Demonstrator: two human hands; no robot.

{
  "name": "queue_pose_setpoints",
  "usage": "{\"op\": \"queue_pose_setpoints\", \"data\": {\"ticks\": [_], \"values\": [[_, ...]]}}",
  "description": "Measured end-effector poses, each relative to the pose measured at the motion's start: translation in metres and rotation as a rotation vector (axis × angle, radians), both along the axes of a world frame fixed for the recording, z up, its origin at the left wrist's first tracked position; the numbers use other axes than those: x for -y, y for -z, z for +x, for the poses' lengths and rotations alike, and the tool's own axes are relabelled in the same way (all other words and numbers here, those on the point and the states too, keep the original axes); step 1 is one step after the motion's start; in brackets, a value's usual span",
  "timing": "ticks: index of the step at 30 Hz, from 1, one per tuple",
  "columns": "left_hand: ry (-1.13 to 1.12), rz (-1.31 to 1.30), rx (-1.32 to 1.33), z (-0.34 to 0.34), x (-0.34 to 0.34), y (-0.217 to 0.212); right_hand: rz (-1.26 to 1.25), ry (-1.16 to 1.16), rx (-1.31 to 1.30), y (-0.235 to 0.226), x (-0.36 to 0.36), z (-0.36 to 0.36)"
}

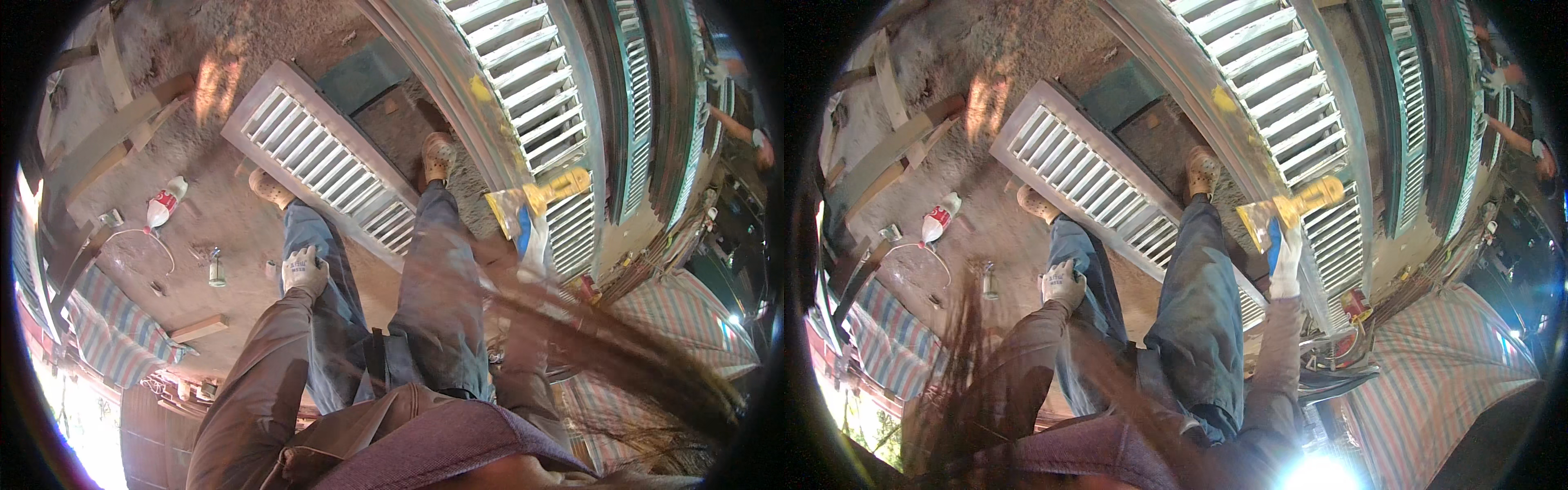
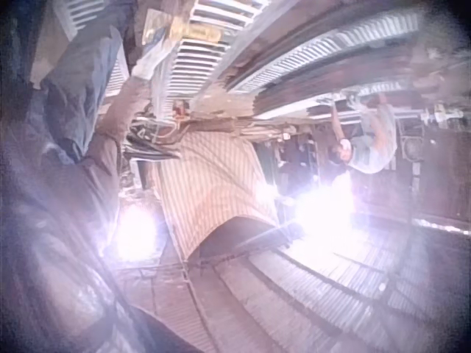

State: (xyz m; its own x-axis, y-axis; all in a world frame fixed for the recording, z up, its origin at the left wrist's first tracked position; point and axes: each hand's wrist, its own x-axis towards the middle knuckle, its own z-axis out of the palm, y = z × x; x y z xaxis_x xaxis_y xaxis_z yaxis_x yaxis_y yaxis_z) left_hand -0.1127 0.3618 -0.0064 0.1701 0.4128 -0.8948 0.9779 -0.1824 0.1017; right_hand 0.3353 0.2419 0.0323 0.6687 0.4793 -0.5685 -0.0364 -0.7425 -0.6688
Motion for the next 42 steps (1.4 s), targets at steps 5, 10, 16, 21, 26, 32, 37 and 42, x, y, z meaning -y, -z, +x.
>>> {"op": "queue_pose_setpoints", "data": {"ticks": [5, 10, 16, 21, 26, 32, 37, 42], "values": [[0.015, -0.057, 0.026, -0.003, -0.003, 0.006, 0.162, 0.185, 0.322, -0.019, -0.026, -0.033], [0.001, -0.044, -0.001, -0.003, -0.009, 0.000, 0.074, -0.340, 0.866, 0.003, -0.090, -0.035], [-0.016, -0.078, -0.018, -0.001, -0.017, -0.005, 0.174, -0.079, 0.828, 0.057, -0.095, -0.030], [-0.007, -0.080, 0.002, -0.002, -0.016, -0.004, 0.127, -0.189, 0.857, 0.053, -0.086, -0.047], [0.022, -0.044, 0.026, -0.010, -0.007, 0.004, 0.135, -0.633, 0.931, 0.024, -0.124, -0.049], [0.030, -0.023, 0.022, -0.012, -0.006, 0.003, 0.108, -0.458, 0.988, 0.025, -0.177, -0.044], [0.009, 0.019, 0.087, -0.011, -0.004, 0.007, 0.176, -0.581, 1.058, 0.030, -0.175, -0.029], [-0.003, 0.025, 0.087, -0.017, -0.003, 0.005, 0.271, -0.554, 1.002, 0.044, -0.190, -0.028]]}}
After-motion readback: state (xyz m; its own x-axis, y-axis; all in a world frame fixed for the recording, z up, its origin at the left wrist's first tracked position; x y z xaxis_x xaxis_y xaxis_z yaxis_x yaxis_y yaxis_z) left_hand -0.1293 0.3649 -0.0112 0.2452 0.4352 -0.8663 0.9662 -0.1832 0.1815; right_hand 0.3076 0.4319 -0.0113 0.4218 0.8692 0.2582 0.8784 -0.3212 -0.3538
